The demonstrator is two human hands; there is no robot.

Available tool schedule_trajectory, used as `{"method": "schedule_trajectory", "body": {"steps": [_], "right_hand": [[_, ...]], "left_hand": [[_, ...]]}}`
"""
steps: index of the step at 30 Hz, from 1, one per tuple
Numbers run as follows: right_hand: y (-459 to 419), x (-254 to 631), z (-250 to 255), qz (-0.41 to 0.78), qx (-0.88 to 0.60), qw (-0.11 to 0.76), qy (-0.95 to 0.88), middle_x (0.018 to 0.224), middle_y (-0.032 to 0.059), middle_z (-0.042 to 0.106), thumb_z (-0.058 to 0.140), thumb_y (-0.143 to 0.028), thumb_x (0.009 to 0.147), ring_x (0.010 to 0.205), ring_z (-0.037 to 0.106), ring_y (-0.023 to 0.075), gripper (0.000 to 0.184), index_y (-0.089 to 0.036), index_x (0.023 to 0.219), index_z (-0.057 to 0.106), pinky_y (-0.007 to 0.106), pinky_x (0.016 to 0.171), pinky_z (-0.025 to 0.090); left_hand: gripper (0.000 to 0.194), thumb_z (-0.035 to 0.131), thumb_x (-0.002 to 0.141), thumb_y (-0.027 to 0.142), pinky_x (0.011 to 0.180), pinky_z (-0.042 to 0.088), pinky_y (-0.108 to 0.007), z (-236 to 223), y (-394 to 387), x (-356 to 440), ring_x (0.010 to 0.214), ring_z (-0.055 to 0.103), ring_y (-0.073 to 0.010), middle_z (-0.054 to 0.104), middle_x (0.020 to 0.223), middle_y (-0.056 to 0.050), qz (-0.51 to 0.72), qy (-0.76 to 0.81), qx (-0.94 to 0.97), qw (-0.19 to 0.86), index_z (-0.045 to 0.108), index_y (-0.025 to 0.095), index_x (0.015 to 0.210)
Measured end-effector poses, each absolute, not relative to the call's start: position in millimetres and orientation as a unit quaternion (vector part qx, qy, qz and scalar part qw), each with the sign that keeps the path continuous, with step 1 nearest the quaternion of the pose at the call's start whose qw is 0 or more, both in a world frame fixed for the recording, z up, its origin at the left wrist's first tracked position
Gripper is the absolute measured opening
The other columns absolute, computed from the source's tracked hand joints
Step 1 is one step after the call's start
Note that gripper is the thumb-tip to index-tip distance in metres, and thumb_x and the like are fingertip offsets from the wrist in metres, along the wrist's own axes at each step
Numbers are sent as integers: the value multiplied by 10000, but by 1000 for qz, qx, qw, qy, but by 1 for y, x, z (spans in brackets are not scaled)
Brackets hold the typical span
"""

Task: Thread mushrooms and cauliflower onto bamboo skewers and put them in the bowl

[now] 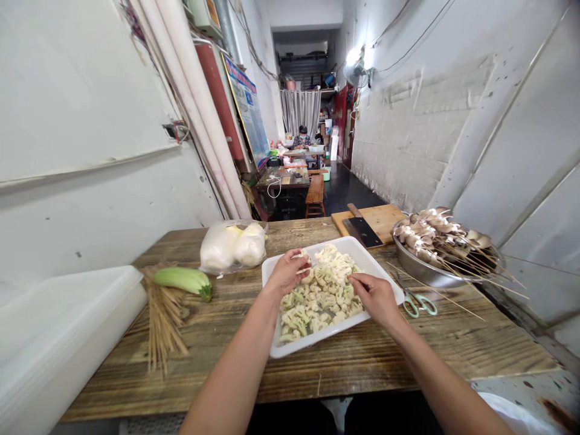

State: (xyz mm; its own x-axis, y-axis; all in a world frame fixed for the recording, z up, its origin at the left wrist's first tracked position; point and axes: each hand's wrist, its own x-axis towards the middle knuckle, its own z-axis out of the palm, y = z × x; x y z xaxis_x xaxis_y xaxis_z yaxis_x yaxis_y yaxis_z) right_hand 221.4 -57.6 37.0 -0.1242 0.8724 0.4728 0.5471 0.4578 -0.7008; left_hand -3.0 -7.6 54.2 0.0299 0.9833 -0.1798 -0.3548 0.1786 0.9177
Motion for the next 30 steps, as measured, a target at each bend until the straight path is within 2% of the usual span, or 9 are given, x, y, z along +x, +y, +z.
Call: {"method": "schedule_trajectory", "body": {"steps": [3, 6, 9, 14, 16, 18, 21, 26, 30], "right_hand": [[-58, 221, 37, 175, -489, 439, -733, 622, 14, 655, 468, -325, 838, 566, 593, 167, 271, -206, 803, 708, 249, 560, 456], [-58, 221, 37, 173, -489, 431, -739, 621, 13, 651, 468, -312, 841, 564, 590, 164, 265, -204, 799, 706, 246, 561, 451], [-58, 222, 38, 172, -488, 426, -742, 642, 15, 665, 471, -299, 840, 578, 601, 166, 254, -205, 800, 704, 243, 566, 445], [-58, 222, 39, 176, -492, 426, -738, 670, 17, 685, 474, -305, 837, 584, 610, 169, 252, -206, 811, 704, 244, 563, 449], [-58, 222, 38, 179, -494, 426, -737, 685, 22, 692, 474, -311, 837, 588, 613, 171, 257, -203, 827, 706, 247, 564, 454], [-58, 222, 37, 181, -494, 426, -736, 695, 27, 696, 472, -315, 838, 592, 615, 174, 262, -201, 839, 708, 252, 569, 458], [-57, 222, 37, 181, -492, 424, -739, 703, 28, 696, 472, -311, 837, 599, 617, 176, 260, -204, 840, 709, 256, 584, 461], [-58, 222, 38, 179, -487, 419, -745, 682, 25, 686, 461, -303, 843, 600, 616, 177, 265, -198, 818, 703, 248, 575, 448], [-58, 222, 38, 180, -490, 419, -743, 667, 21, 681, 465, -305, 841, 590, 611, 177, 263, -203, 821, 707, 250, 569, 446]], "left_hand": [[299, 728, 635, 128, 693, 504, -273, 59, -9, -2, 761, 629, -141, 605, 771, -28, 559, 412, 326, 642, 545, 141, 871], [303, 707, 644, 86, 606, 487, -200, 62, -10, -1, 710, 622, -111, 617, 784, -34, 562, 412, 320, 642, 566, 132, 909], [360, 699, 656, 96, 572, 480, -199, 63, -11, -1, 679, 615, -101, 634, 854, -44, 559, 410, 325, 643, 523, 163, 962], [287, 708, 651, 123, 750, 498, -278, 59, -9, -2, 759, 617, -120, 604, 766, -20, 568, 401, 322, 642, 496, 156, 842], [297, 720, 637, 158, 718, 489, -254, 55, -6, -4, 721, 597, -96, 578, 747, 8, 561, 430, 338, 622, 517, 165, 853], [316, 730, 622, 193, 617, 459, -197, 52, -4, -6, 625, 551, -59, 548, 709, 35, 549, 468, 359, 592, 541, 172, 874], [351, 731, 615, 183, 547, 427, -172, 51, -4, -5, 558, 525, -51, 540, 655, 45, 540, 453, 361, 611, 533, 174, 904], [310, 692, 654, 75, 740, 513, -284, 54, -7, 2, 690, 628, -117, 620, 712, -15, 545, 408, 313, 663, 495, 160, 877], [261, 677, 674, 61, 787, 527, -334, 53, -6, 4, 672, 629, -114, 632, 721, -24, 557, 403, 292, 665, 516, 144, 862]]}}
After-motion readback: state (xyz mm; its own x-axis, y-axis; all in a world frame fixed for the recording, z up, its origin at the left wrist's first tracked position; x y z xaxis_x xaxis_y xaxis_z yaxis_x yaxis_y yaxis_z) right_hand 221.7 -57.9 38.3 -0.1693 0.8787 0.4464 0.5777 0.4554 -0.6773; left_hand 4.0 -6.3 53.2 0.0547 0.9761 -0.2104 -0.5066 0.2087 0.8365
